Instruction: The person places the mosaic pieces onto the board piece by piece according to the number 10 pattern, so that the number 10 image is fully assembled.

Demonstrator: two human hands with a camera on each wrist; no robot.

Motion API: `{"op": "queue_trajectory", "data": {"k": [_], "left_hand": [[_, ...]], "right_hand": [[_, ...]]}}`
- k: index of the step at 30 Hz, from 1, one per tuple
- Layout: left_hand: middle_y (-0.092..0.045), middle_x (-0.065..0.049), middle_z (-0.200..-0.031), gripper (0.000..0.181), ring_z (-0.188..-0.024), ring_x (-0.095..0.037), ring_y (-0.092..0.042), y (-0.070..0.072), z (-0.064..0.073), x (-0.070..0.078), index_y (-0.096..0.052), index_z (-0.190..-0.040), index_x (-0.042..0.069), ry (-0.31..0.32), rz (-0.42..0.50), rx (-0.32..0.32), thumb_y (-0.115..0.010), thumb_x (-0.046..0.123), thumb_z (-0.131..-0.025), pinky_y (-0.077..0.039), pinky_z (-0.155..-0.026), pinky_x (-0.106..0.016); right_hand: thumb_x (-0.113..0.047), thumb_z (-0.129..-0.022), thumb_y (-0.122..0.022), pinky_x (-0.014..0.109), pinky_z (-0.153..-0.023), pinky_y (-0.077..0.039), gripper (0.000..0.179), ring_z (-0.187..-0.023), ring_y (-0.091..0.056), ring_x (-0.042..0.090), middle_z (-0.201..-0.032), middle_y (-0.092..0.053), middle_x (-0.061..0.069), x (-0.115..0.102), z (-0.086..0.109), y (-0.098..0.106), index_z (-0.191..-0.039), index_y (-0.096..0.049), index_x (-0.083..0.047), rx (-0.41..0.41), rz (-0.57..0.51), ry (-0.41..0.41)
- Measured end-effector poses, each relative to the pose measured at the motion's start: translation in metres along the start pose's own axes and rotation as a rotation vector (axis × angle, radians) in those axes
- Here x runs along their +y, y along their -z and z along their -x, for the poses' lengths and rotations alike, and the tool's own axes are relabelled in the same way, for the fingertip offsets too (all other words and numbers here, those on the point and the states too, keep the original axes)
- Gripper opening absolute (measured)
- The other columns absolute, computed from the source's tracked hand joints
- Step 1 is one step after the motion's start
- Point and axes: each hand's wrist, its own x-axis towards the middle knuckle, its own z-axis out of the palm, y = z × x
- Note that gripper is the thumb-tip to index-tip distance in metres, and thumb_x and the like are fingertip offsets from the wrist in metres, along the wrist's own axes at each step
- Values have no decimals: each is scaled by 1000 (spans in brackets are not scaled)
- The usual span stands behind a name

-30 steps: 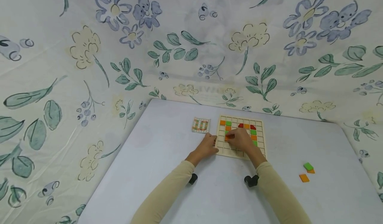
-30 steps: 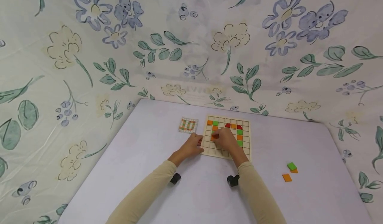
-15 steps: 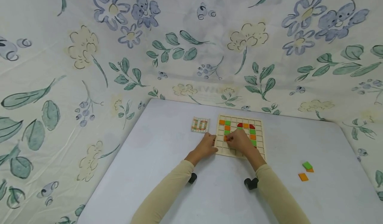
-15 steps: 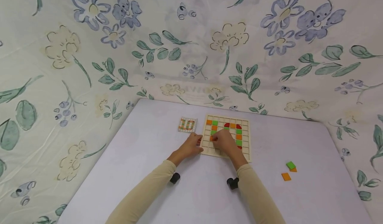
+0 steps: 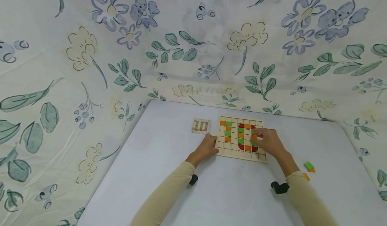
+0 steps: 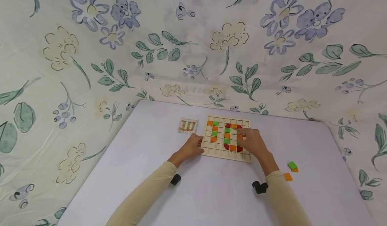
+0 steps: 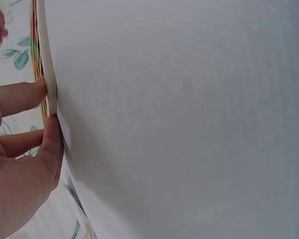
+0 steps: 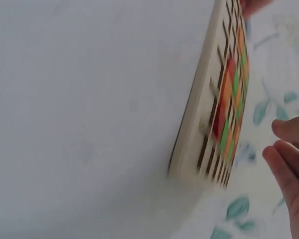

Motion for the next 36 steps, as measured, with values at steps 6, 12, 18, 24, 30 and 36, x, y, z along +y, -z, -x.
{"op": "queue_trajectory", "data": {"k": [6,12,18,24,30,36], "left_hand": [[-43,-10,-112,62,-98,-17,-50,1,2,1,-47,-138,-7,17,-16,-3,-75,3,-83,-47,-86,-31],[-43,-11,-112,62,-98,-19,-49,3,6,1,-46,-139,-7,14,-18,3,-74,3,-84,-46,-87,-33],[-43,-11,-112,63,-97,-18,-50,4,5,-1,-46,-139,-8,15,-24,3,-75,3,-84,-46,-87,-33],[-42,-11,-109,63,-96,-18,-49,2,2,-2,-46,-138,-8,0,-12,3,-75,3,-83,-46,-86,-32],[-42,-10,-109,61,-96,-18,-48,2,2,0,-47,-138,-7,-1,-2,1,-74,1,-83,-46,-86,-32],[-42,-11,-110,62,-96,-18,-48,0,0,0,-47,-137,-9,-9,-3,-2,-75,1,-83,-46,-86,-33]], "right_hand": [[-5,-86,-71,49,-81,-53,31,-102,-63,43,-115,-64,26,41,41,47,-114,-66,7,30,127,-111],[-8,-87,-71,53,-77,-53,31,-99,-62,46,-110,-64,29,63,88,78,-112,-66,8,40,145,-183],[-7,-83,-74,42,-63,-55,28,-90,-63,43,-101,-67,26,73,121,86,-106,-68,8,38,136,-213],[-5,-76,-79,42,-62,-54,31,-85,-63,42,-97,-66,26,83,138,87,-101,-68,10,53,217,-231],[-11,-76,-80,50,-70,-52,43,-91,-60,45,-101,-64,30,94,146,88,-109,-63,13,23,233,-344],[-7,-78,-76,52,-74,-51,40,-91,-61,44,-98,-66,26,99,150,85,-110,-63,13,37,221,-378]]}}
